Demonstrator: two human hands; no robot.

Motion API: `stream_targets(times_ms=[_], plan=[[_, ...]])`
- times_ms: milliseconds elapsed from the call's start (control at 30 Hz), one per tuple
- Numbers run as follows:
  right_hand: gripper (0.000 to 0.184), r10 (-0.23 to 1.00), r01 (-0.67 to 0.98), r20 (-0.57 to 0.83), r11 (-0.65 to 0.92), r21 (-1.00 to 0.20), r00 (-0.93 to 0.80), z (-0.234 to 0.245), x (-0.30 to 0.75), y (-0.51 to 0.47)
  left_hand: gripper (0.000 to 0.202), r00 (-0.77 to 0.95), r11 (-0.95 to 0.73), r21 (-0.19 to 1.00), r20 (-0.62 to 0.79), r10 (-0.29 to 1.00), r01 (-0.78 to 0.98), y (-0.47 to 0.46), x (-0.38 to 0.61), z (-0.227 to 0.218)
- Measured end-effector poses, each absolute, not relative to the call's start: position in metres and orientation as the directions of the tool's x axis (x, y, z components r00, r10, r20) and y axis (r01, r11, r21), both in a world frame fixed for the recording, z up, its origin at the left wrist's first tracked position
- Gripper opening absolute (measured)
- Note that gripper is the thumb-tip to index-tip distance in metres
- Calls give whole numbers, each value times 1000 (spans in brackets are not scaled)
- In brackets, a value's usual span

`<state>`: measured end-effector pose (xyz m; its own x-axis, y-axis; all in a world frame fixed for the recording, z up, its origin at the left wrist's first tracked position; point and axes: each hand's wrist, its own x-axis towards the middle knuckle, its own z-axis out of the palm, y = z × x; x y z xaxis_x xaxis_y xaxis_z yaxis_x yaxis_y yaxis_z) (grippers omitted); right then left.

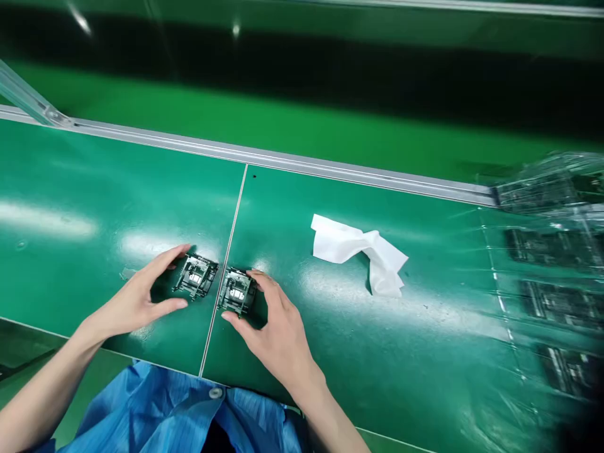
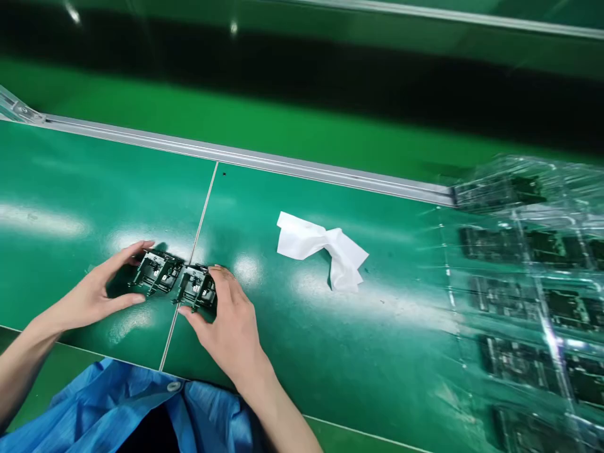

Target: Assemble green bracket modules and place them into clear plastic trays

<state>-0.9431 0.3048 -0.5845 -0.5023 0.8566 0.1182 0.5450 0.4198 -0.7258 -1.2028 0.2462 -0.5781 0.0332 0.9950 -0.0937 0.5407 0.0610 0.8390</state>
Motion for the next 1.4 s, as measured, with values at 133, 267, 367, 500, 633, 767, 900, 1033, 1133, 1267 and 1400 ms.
stream_targets(times_ms=[133,267,367,500,633,767,900,1033,1133,1267,1400], plan=[[58,846,531,201,477,-700,-494,-581,-960,306,61,19,93,858,-119,993,505,255,-1187,-583],[57,770,526,320,619,-583,-552,-563,-961,305,55,-36,89,956,-82,996,278,251,-1182,-587],[52,689,538,373,722,-436,-622,-541,-959,303,54,-33,23,998,-21,999,51,247,-1178,-589],[42,620,562,400,784,-264,-675,-520,-960,299,54,-7,-21,995,20,1000,-98,247,-1171,-590],[41,591,566,433,800,-201,-681,-514,-961,297,57,-12,-60,988,59,998,-144,247,-1168,-590],[42,592,560,438,800,-216,-676,-515,-961,297,57,-26,-66,987,63,998,-144,246,-1168,-590],[41,591,551,453,801,-234,-667,-516,-963,298,56,-31,-79,988,75,997,-133,245,-1168,-589],[39,605,545,462,793,-272,-649,-518,-964,300,56,-44,-101,991,98,994,-90,244,-1168,-586],[41,626,536,459,779,-326,-630,-521,-962,301,57,-49,-107,993,105,993,-47,243,-1168,-586],[45,640,507,459,769,-390,-617,-528,-959,302,57,-29,-119,993,119,992,8,241,-1169,-586],[50,667,468,454,742,-481,-590,-535,-957,303,56,-34,-154,979,160,987,137,241,-1168,-582]])
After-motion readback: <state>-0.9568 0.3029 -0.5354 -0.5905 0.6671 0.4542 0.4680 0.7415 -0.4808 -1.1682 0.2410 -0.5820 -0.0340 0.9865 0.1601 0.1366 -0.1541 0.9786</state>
